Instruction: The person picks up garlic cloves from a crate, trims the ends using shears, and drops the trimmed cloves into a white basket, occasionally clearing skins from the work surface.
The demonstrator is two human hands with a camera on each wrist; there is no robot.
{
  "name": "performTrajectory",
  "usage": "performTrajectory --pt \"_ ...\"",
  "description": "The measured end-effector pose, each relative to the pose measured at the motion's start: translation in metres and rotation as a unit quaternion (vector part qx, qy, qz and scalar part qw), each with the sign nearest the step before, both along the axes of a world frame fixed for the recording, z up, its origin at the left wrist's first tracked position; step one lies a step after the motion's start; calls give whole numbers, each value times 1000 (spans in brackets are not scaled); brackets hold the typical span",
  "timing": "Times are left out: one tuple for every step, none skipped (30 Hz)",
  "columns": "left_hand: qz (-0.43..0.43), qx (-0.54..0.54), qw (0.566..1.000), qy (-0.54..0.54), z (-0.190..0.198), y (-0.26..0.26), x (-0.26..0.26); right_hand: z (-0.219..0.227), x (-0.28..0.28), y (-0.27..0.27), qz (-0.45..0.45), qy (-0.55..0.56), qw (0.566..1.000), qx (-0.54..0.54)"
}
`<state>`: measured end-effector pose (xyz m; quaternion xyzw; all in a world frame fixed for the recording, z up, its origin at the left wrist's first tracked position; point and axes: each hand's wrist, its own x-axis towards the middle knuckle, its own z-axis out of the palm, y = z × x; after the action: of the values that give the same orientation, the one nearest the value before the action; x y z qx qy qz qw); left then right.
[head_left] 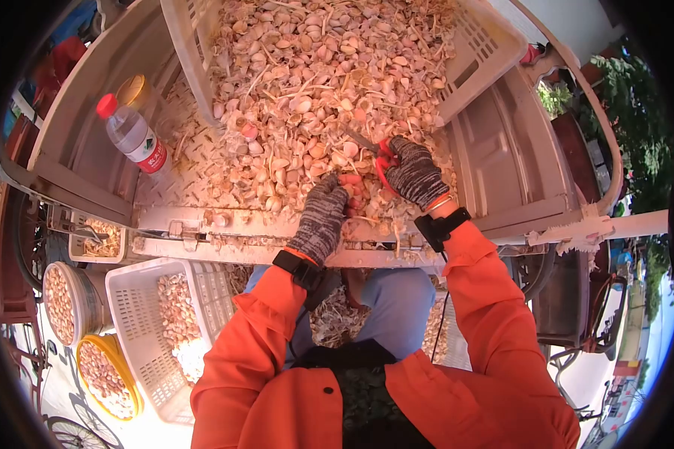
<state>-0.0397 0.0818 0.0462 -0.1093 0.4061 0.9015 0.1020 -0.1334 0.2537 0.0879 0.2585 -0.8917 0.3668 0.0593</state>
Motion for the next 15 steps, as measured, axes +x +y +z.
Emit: performTrajectory --pt "0 0 1000 0 -1 -1 1 2 -4 5 0 0 1000 0" --pt "2 10 1000 1 0 -2 1 7 -9 12 -21 -44 999 11" --pt "0 19 1000 2 2 -1 1 10 -11 20 -46 -88 995 21" --pt "-3 22 1000 -2 -1 1 -1 43 11 10 -45 -172 984 -19" --pt "-9 23 1000 4 2 6 -3 45 19 12 -51 -167 985 -19" --pt "-11 44 999 -8 5 9 -4 45 24 14 -44 -238 964 -114" --pt "-10 65 998 -20 11 11 -3 44 27 15 -32 -307 928 -207" --pt "-15 88 996 -15 17 14 -3 44 28 16 1 -256 957 -140" --pt "-10 85 996 -13 23 17 0 42 33 16 7 -254 957 -142" --pt "-3 62 998 1 28 21 4 37 41 16 18 -238 952 -191" --pt "2 39 999 14 36 24 10 34 49 15 27 -221 945 -240" --pt "-8 -7 999 52 42 26 17 22 43 25 3 -173 981 -85" --pt "-9 -13 999 52 43 26 21 25 51 24 3 -174 981 -91" --pt "-20 -29 998 61 44 27 26 28 59 25 20 -191 974 -120" --pt "-31 -44 996 70 45 28 30 32 66 28 35 -207 966 -148"
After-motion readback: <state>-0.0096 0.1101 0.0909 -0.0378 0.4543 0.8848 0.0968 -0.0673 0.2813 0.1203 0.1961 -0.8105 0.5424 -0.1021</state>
